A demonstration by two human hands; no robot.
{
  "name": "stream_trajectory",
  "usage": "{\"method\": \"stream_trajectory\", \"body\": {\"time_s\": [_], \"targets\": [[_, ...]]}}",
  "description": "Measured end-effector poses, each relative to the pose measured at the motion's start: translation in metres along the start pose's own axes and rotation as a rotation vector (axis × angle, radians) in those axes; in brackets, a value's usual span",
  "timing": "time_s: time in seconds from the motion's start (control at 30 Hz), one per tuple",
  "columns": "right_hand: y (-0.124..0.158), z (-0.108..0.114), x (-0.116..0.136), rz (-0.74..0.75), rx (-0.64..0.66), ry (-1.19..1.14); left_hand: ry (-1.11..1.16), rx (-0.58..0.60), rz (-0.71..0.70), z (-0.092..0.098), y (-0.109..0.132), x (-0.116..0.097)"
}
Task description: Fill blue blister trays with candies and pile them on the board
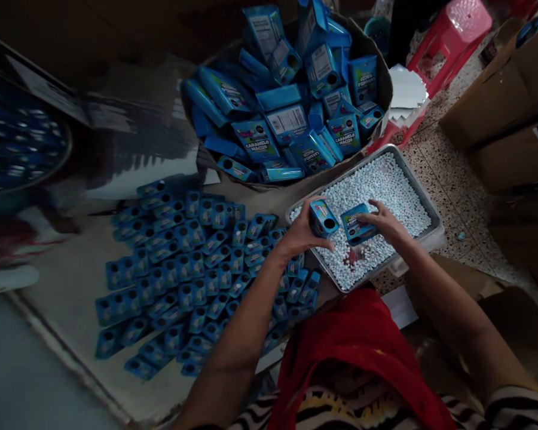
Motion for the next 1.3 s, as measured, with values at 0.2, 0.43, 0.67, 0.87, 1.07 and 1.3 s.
{"method": "stream_trajectory", "body": {"time_s": [0.2, 0.43, 0.67, 0.87, 1.07, 1.3], "targets": [[-0.022, -0.039, 0.053, 0.071, 0.085, 0.769, -0.177, 0.299, -0.022, -0.031, -0.011, -0.01], [-0.01, -0.061, 0.035, -0.139, 0.455, 0.614, -0.177, 0.39, -0.218, -0.044, -0.025, -0.034], [-0.021, -0.043, 0.01, -0.245, 0.37, 0.462, 0.037, 0.441, 0.105, -0.062, -0.012, -0.003], [-0.007, -0.011, -0.026, -0.019, 0.338, 0.106, 0.086, 0.055, 0.329, -0.067, 0.035, 0.056], [0.025, -0.03, -0.081, 0.4, 0.153, 0.433, 0.035, -0.03, 0.409, -0.088, 0.087, 0.072], [0.026, -0.032, -0.073, 0.612, 0.211, 0.6, -0.065, -0.089, 0.333, -0.064, 0.1, 0.064]]}}
Point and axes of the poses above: each hand's wrist, its own y-axis away from the middle knuckle, its own z-axis out of the back of the hand, x = y × z, the point moved 9 cm from there along -y, towards the middle knuckle, and after that the axes turned 11 degrees about -z, right-handed, at the moved point
